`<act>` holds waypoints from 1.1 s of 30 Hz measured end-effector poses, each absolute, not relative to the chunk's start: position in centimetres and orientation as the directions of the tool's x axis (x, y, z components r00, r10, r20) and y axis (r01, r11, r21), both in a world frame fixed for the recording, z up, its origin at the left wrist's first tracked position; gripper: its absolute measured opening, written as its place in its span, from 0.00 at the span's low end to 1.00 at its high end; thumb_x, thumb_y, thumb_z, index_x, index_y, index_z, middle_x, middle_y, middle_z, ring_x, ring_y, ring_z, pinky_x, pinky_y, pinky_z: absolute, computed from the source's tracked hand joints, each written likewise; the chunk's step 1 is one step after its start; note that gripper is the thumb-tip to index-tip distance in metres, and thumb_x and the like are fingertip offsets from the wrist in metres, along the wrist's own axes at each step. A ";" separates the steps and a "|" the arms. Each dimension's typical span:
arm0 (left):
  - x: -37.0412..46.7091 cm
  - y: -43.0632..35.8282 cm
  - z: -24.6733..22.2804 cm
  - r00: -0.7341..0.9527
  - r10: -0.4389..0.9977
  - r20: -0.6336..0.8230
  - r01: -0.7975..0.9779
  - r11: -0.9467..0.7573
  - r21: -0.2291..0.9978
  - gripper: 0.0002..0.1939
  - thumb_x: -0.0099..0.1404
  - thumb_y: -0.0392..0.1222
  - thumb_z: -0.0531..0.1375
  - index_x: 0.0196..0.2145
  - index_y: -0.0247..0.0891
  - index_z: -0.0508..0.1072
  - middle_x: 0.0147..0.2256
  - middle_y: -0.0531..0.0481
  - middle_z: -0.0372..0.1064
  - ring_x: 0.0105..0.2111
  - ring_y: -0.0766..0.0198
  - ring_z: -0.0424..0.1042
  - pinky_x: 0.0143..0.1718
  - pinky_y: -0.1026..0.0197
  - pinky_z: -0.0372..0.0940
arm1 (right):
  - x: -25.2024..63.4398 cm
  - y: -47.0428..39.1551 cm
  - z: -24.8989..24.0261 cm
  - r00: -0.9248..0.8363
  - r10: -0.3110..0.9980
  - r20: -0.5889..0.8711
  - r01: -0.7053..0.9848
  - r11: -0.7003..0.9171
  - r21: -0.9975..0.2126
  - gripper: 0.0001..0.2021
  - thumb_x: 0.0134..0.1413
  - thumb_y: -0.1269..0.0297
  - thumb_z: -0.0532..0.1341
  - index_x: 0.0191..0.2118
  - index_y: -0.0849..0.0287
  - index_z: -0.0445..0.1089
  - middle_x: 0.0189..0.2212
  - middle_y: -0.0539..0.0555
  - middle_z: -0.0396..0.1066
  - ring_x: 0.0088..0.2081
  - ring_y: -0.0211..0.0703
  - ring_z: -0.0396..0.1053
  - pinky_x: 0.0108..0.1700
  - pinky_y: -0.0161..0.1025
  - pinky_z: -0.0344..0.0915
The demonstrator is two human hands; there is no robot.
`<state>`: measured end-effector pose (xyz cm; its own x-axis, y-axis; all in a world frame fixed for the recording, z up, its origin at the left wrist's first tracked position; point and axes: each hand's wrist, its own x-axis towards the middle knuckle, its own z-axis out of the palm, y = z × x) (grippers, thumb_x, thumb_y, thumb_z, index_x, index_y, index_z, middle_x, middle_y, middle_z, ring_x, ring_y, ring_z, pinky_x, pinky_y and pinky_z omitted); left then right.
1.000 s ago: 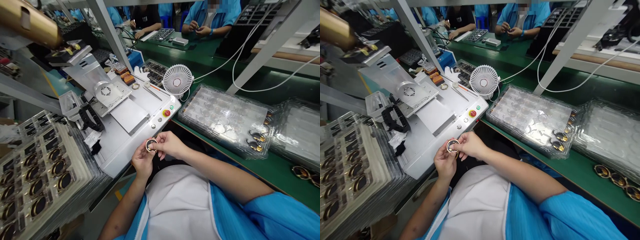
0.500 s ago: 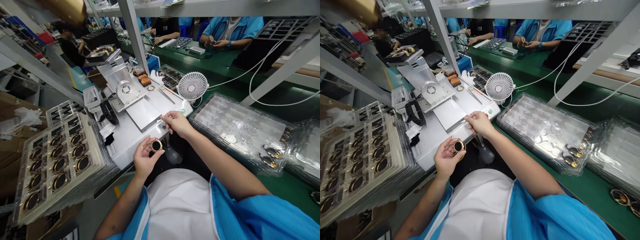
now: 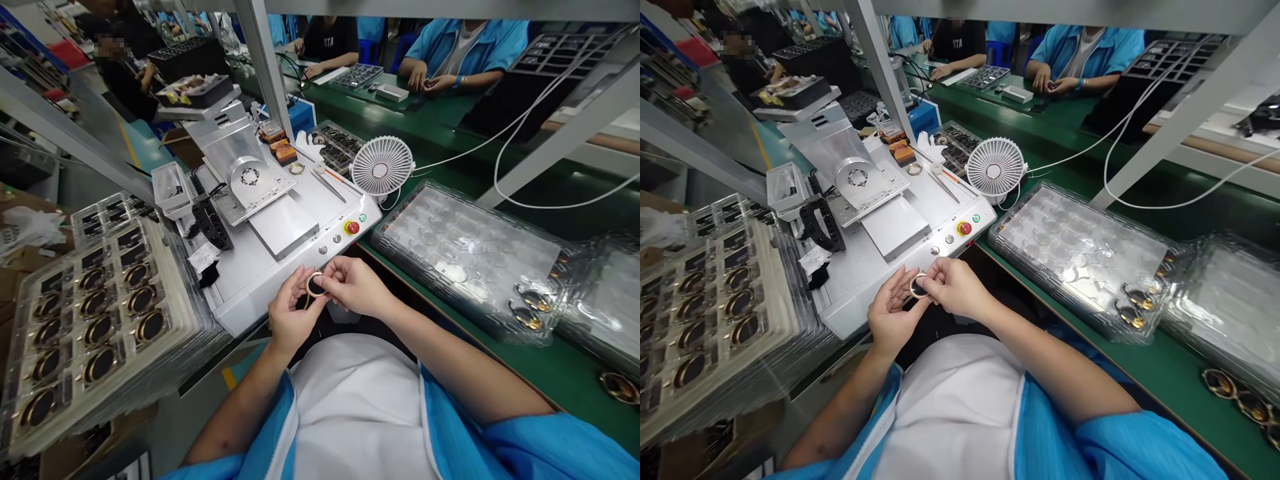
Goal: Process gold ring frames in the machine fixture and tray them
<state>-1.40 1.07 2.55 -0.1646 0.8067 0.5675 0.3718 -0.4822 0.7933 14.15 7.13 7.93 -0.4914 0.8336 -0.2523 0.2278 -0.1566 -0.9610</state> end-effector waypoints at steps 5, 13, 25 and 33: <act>-1.4 0.9 2.8 -0.171 0.796 0.581 0.387 -0.488 0.782 0.37 0.58 0.30 0.72 0.63 0.39 0.67 0.53 0.41 0.75 0.51 0.60 0.77 0.52 0.63 0.75 | 14.0 7.1 7.5 -0.415 0.891 -0.187 0.286 -0.067 -0.956 0.17 0.52 0.53 0.65 0.33 0.64 0.65 0.19 0.47 0.67 0.20 0.21 0.60 0.24 0.19 0.53; -0.5 1.1 1.6 -0.032 0.819 0.573 0.313 -0.536 0.784 0.40 0.59 0.28 0.71 0.66 0.43 0.64 0.57 0.41 0.71 0.54 0.59 0.75 0.57 0.57 0.73 | 17.5 6.9 6.6 -0.440 0.860 -0.258 0.069 -0.254 -0.965 0.31 0.42 0.37 0.68 0.35 0.64 0.65 0.22 0.47 0.67 0.20 0.23 0.58 0.22 0.24 0.54; -1.3 3.4 -1.0 0.073 0.837 0.542 0.271 -0.540 0.797 0.17 0.63 0.31 0.67 0.49 0.37 0.75 0.51 0.42 0.72 0.51 0.58 0.75 0.56 0.55 0.72 | 43.6 -3.9 2.2 0.762 0.647 -0.003 0.626 -0.739 -0.251 0.16 0.62 0.54 0.56 0.43 0.59 0.75 0.45 0.56 0.73 0.31 0.29 0.60 0.35 0.31 0.44; -0.1 4.4 0.5 0.278 0.733 0.620 0.311 -0.680 0.664 0.11 0.63 0.31 0.68 0.44 0.37 0.78 0.48 0.44 0.75 0.46 0.60 0.77 0.49 0.57 0.73 | 44.5 -5.8 -4.6 0.778 0.626 -0.054 0.625 -0.780 -0.034 0.23 0.68 0.57 0.43 0.53 0.60 0.70 0.51 0.60 0.65 0.39 0.31 0.64 0.34 0.35 0.42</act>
